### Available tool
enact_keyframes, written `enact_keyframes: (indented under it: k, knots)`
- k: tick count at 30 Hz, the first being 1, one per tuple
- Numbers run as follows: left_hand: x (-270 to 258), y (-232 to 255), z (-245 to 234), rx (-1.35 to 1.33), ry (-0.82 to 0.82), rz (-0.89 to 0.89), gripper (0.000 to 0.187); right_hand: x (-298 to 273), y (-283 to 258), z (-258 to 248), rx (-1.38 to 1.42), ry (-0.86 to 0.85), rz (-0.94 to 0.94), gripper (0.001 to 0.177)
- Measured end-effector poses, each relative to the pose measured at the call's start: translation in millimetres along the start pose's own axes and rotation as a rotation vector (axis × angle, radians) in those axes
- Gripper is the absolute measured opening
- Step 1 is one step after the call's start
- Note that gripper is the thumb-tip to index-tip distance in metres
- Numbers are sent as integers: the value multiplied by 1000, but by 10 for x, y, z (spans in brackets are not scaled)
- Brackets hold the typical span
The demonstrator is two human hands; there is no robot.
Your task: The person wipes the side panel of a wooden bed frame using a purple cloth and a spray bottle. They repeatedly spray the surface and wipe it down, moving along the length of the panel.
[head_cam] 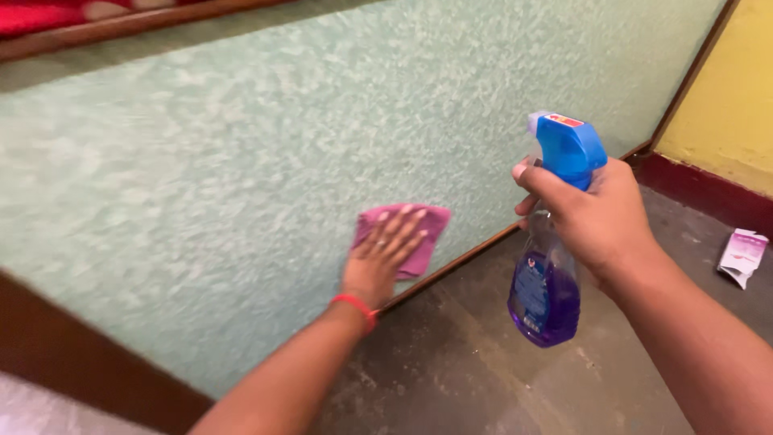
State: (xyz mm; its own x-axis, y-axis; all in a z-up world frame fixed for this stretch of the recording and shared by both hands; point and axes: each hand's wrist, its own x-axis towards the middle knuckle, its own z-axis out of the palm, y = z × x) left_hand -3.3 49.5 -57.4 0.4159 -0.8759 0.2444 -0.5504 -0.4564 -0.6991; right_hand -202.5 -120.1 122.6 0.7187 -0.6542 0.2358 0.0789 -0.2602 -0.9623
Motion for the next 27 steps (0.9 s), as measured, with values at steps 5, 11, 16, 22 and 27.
enact_keyframes:
  k: [5, 11, 16, 22, 27]
  knots:
    - [1079, 670, 149, 72, -29, 36, 75, 289, 276, -49, -59, 38, 40, 20]
    - [1396, 835, 203, -62, -39, 15, 72, 443, 411, -75, -50, 72, 86, 20]
    - [509, 527, 260, -46, -107, 95, 76, 273, 264, -44, -58, 67, 36, 20]
    - [-1092, -42, 497, -95, -172, 169, 77, -117, -23, 23, 12, -4, -73, 21]
    - [-2136, -564, 350, -38, -467, 243, 81, -422, -225, 57, 74, -71, -98, 19]
